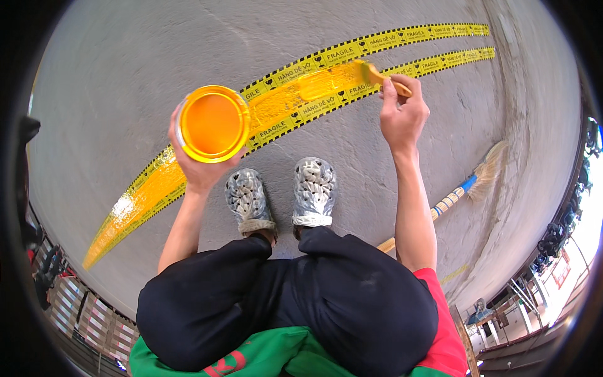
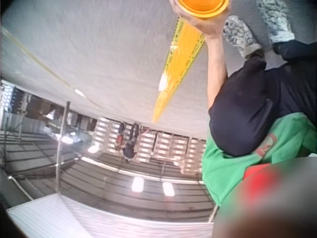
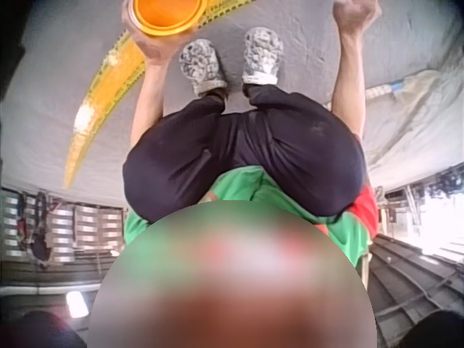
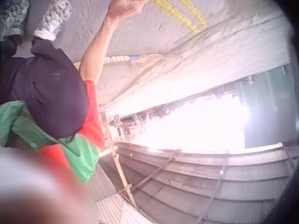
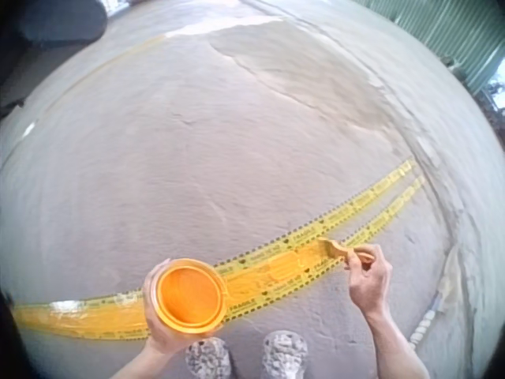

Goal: The person paints a yellow line on a concrete floor using a paintbrush and a small paint can. They repeatedly dip the brush into the can and apply paint along a taped guide to create a continuous line.

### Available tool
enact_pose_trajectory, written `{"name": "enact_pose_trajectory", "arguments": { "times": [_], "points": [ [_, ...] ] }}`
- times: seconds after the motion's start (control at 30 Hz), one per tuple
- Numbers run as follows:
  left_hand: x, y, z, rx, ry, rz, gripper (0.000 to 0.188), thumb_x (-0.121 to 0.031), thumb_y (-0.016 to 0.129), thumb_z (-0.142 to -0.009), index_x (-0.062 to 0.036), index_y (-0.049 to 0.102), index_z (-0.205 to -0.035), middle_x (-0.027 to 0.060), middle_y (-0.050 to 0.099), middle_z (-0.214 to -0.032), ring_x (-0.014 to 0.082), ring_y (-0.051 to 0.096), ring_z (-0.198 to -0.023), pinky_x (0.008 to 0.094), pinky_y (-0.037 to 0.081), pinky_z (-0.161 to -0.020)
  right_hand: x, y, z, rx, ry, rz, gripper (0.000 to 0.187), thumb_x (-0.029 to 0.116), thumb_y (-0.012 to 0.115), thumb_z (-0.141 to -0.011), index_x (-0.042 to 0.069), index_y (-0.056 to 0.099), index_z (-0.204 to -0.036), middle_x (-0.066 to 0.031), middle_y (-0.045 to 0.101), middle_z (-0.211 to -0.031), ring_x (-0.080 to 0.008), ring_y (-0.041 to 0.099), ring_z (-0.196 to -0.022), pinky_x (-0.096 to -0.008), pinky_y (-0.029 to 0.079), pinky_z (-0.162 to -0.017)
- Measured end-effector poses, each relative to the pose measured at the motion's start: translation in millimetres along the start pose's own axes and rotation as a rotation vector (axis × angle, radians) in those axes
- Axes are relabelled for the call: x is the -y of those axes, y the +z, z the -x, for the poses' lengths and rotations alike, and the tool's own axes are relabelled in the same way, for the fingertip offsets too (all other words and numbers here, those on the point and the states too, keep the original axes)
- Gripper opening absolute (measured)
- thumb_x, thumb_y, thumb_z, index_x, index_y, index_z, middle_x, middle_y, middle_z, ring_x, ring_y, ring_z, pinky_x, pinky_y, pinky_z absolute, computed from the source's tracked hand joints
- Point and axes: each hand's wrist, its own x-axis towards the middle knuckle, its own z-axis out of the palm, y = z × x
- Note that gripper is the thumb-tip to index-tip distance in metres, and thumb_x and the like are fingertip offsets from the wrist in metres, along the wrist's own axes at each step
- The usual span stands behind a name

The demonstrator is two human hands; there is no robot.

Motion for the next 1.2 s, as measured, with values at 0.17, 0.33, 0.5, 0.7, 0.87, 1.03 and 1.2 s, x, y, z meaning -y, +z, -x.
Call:
{"name": "enact_pose_trajectory", "arguments": {
  "times": [0.17, 0.33, 0.5, 0.7, 0.87, 1.03, 1.2],
  "points": [
    [-9, -18, -5, -0.083, 0.007, -0.023, 0.123, -0.031, 0.100, -0.058, -0.0060, 0.025, -0.152, 0.0155, 0.044, -0.145, 0.0296, 0.048, -0.136, 0.0452, 0.039, -0.117, 31, 52, 32, 0.125, -0.566, 0.195, 0.011, 0.000, 0.066, -0.088, 0.004, 0.064, -0.098, -0.0117, 0.066, -0.080, -0.0264, 0.066, -0.067, -0.0373, 0.058, -0.057],
    [-15, -29, -6, -0.136, 0.012, -0.117, 0.123, -0.039, 0.098, -0.061, -0.0057, 0.024, -0.152, 0.0151, 0.044, -0.145, 0.0298, 0.047, -0.136, 0.0468, 0.036, -0.119, 56, 100, 87, 0.337, -0.450, -0.186, 0.018, 0.006, 0.069, -0.094, -0.002, 0.062, -0.108, -0.0141, 0.072, -0.088, -0.0212, 0.073, -0.075, -0.0265, 0.059, -0.057],
    [-16, -34, -4, -0.123, 0.006, -0.072, 0.123, -0.037, 0.099, -0.059, -0.0077, 0.024, -0.152, 0.0141, 0.043, -0.145, 0.0291, 0.046, -0.136, 0.0470, 0.037, -0.118, 27, 74, 58, 0.296, 0.078, -0.269, 0.013, 0.009, 0.065, -0.099, 0.000, 0.063, -0.108, -0.0129, 0.074, -0.084, -0.0181, 0.073, -0.068, -0.0271, 0.057, -0.054],
    [-17, -34, -3, -0.129, 0.007, -0.053, 0.122, -0.038, 0.099, -0.059, -0.0095, 0.025, -0.152, 0.0137, 0.043, -0.144, 0.0281, 0.046, -0.136, 0.0461, 0.038, -0.117, -10, 18, 7, -0.051, -0.313, 0.234, 0.011, 0.008, 0.068, -0.097, 0.001, 0.065, -0.105, -0.0106, 0.072, -0.082, -0.0145, 0.067, -0.061, -0.0266, 0.053, -0.050],
    [-21, -35, -6, -0.129, 0.013, -0.097, 0.122, -0.037, 0.098, -0.061, -0.0098, 0.023, -0.153, 0.0129, 0.043, -0.146, 0.0281, 0.046, -0.137, 0.0472, 0.038, -0.118, 21, 61, 42, 0.141, -0.532, 0.140, 0.011, 0.002, 0.068, -0.092, 0.000, 0.066, -0.103, -0.0136, 0.072, -0.089, -0.0208, 0.071, -0.074, -0.0289, 0.060, -0.059],
    [-25, -36, -5, -0.121, -0.001, -0.076, 0.122, -0.036, 0.098, -0.061, -0.0097, 0.023, -0.154, 0.0124, 0.043, -0.146, 0.0278, 0.046, -0.137, 0.0472, 0.037, -0.119, 46, 83, 82, 0.266, -0.191, -0.326, 0.012, 0.008, 0.069, -0.095, 0.000, 0.064, -0.104, -0.0141, 0.073, -0.085, -0.0207, 0.072, -0.069, -0.0319, 0.057, -0.057],
    [-21, -36, -3, -0.134, -0.012, -0.040, 0.120, -0.036, 0.098, -0.061, -0.0100, 0.025, -0.153, 0.0123, 0.044, -0.146, 0.0272, 0.047, -0.136, 0.0466, 0.037, -0.119, 24, 47, 31, 0.215, 0.075, -0.196, 0.015, 0.010, 0.065, -0.100, -0.001, 0.063, -0.109, -0.0152, 0.074, -0.084, -0.0176, 0.075, -0.072, -0.0271, 0.059, -0.059]
  ]
}}
